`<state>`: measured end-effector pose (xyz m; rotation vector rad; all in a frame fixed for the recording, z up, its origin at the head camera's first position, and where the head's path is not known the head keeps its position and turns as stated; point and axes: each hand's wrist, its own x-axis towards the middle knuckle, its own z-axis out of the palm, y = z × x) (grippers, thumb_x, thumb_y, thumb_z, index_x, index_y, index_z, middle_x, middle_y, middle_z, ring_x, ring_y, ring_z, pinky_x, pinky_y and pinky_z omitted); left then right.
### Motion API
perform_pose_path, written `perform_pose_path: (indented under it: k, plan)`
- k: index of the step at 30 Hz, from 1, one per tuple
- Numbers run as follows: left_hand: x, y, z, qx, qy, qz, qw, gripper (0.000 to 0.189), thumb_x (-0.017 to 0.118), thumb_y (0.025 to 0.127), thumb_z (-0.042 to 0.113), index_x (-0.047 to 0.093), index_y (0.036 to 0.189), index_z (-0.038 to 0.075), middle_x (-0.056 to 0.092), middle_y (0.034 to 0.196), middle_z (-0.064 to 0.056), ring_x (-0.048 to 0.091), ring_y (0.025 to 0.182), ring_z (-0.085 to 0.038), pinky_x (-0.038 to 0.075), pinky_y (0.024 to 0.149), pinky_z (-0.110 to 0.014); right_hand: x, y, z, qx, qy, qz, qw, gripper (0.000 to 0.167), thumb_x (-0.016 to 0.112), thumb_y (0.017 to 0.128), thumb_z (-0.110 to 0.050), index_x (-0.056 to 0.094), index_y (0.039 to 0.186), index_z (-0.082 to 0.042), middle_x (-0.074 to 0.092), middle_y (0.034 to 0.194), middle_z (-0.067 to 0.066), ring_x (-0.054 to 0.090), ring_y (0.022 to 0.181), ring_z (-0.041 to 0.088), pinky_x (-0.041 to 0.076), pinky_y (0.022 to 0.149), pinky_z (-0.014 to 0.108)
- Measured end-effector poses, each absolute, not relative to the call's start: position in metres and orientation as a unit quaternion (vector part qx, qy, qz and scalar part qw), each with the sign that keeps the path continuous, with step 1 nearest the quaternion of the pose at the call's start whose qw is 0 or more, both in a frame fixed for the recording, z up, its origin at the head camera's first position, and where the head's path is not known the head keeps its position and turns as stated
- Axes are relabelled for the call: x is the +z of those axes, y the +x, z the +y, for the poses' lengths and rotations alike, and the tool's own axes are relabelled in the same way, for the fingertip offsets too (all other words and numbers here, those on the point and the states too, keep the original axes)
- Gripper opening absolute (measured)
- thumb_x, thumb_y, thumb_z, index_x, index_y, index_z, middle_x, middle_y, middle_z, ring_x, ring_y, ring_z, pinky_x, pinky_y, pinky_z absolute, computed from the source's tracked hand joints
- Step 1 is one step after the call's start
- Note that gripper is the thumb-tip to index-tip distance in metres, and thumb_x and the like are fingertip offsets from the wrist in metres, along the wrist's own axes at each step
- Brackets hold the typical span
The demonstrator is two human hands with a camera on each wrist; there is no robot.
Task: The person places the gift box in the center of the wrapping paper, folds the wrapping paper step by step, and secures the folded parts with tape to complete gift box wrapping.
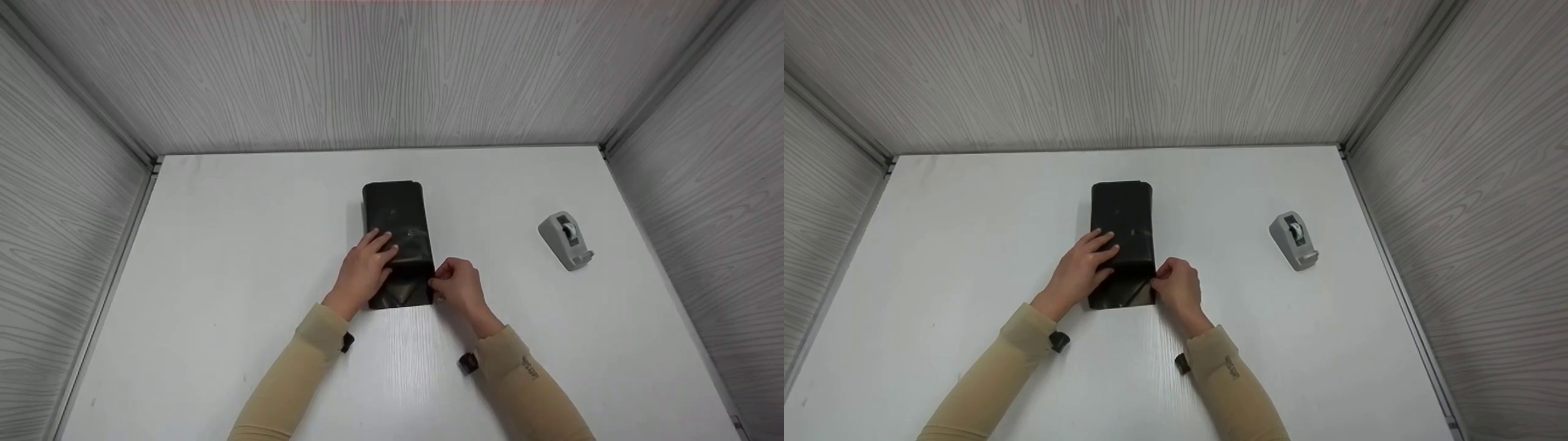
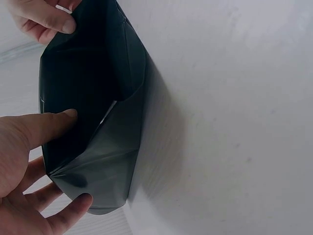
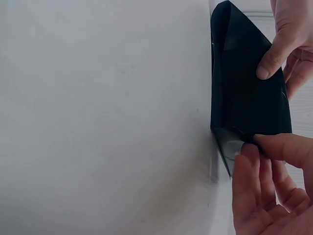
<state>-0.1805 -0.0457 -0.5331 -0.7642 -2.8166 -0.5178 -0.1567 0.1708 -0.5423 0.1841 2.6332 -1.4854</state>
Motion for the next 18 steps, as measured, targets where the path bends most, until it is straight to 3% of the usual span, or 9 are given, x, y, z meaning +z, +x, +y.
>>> perform_pose_path:
  k: [18]
  plan:
    - [-0.5337, -0.1798, -0.0456, -0.177, -0.256, -0.947, 0.084, 0.042, 0.077, 0.087, 0.016, 0.067, 0.128, 0.01, 0.051, 0.142, -0.011, 0.038, 0.137, -0.032, 0.048, 0.093, -0.049, -0.5463, -0.1512, 0.172, -0.442, 0.034, 0.894, 0.068, 0.021, 0.075, 0.07, 0.005, 0.058, 0.07, -0.007, 0.06, 0.06, 0.002, 0.057, 0.05, 0.016, 0.045, 0.051, 0.029]
